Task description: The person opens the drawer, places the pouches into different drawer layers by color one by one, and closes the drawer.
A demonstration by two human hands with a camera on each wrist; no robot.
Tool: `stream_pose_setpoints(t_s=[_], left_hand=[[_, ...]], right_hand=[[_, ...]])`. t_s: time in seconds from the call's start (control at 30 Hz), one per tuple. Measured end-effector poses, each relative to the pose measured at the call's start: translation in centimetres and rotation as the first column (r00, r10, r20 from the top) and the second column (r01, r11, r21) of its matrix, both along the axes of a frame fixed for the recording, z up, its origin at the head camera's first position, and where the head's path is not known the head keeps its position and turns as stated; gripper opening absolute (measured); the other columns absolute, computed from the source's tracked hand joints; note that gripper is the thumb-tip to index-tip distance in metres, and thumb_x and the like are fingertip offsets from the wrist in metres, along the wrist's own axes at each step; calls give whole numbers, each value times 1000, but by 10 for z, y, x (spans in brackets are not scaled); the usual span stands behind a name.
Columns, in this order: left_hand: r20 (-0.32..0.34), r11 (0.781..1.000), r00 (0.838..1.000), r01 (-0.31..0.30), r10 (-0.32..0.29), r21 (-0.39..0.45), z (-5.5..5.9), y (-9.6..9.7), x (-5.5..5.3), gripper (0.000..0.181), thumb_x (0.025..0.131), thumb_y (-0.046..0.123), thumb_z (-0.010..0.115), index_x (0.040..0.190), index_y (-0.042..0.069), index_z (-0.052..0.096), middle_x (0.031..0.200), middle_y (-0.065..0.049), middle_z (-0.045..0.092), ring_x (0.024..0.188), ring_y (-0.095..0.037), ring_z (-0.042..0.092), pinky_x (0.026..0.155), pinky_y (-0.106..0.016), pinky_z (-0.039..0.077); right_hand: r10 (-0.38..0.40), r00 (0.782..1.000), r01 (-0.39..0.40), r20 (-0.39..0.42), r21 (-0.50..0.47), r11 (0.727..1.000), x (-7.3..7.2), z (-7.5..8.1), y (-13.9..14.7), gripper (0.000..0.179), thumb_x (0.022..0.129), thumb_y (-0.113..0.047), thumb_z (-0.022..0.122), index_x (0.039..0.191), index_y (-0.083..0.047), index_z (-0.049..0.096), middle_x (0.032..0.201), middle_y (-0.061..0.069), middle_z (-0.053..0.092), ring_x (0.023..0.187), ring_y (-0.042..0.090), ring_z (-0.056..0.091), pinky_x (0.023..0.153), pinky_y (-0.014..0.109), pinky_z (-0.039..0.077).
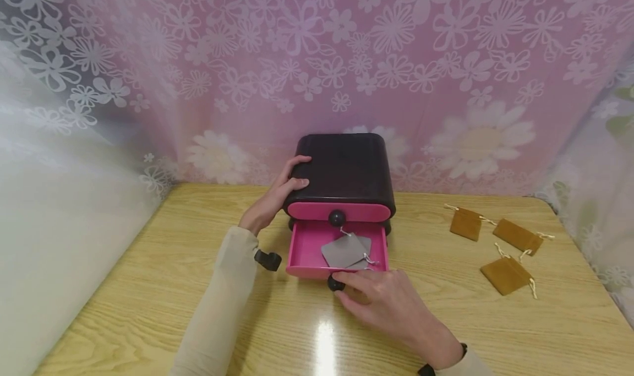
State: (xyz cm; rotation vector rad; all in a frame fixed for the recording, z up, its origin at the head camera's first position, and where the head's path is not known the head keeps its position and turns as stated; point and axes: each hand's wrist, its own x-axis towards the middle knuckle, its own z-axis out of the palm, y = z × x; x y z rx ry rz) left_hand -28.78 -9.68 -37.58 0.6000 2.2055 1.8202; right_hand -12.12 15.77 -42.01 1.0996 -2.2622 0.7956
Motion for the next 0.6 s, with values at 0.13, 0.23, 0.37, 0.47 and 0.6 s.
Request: stream_pose_setpoints(t_s=[0.13, 0.23, 0.37, 0.47, 0.6], left_hand=[[2, 1000, 1000, 3, -3, 3, 0, 0, 0, 54, 99, 38, 54, 150, 44, 36, 165, 7, 19, 141, -28, 42, 119, -57, 31], [2, 1000, 1000, 2, -2, 4, -1, 0, 0, 53, 99, 39, 54, 149, 45, 36, 165, 7, 19, 139, -27, 44, 119, -57, 32], [5, 1000, 1000, 2, -2, 7, -1, 0, 0, 51, 100, 39, 54, 148, 45, 37, 164, 7, 21, 138, -27, 47, 118, -57, 32], [5, 1000, 1000, 3, -3, 9, -1, 0, 0, 51, 100, 39, 54, 147, 45, 38, 164, 6, 21, 137, -27, 47, 118, -56, 32], [6, 1000, 1000, 2, -2, 9, 0, 1, 0, 51, 100, 39, 54, 147, 45, 38, 164, 7, 21, 139, -28, 46, 119, -57, 32]], right_hand=[[1, 1000, -1, 5, -5, 1000, 0, 1, 0, 19, 90, -30, 79, 106, -19, 79, 89, -6, 79, 66, -3, 65, 58, 9, 47], [-5, 1000, 5, 6, -6, 1000, -1, 1, 0, 26, 98, -41, 67, 106, -20, 79, 89, -6, 79, 67, -2, 66, 59, 10, 49], [-11, 1000, 11, 4, -8, 1000, -2, 1, -1, 28, 98, -42, 65, 105, -19, 79, 90, -6, 79, 68, -1, 68, 59, 12, 51], [-6, 1000, 6, -4, -18, 1000, -3, 1, 0, 19, 89, -28, 80, 105, -18, 79, 89, -5, 79, 67, 0, 68, 59, 12, 51], [5, 1000, -6, -23, -34, 999, -7, 0, 0, 33, 75, -12, 89, 106, -16, 79, 90, -3, 79, 69, 2, 70, 60, 13, 52]])
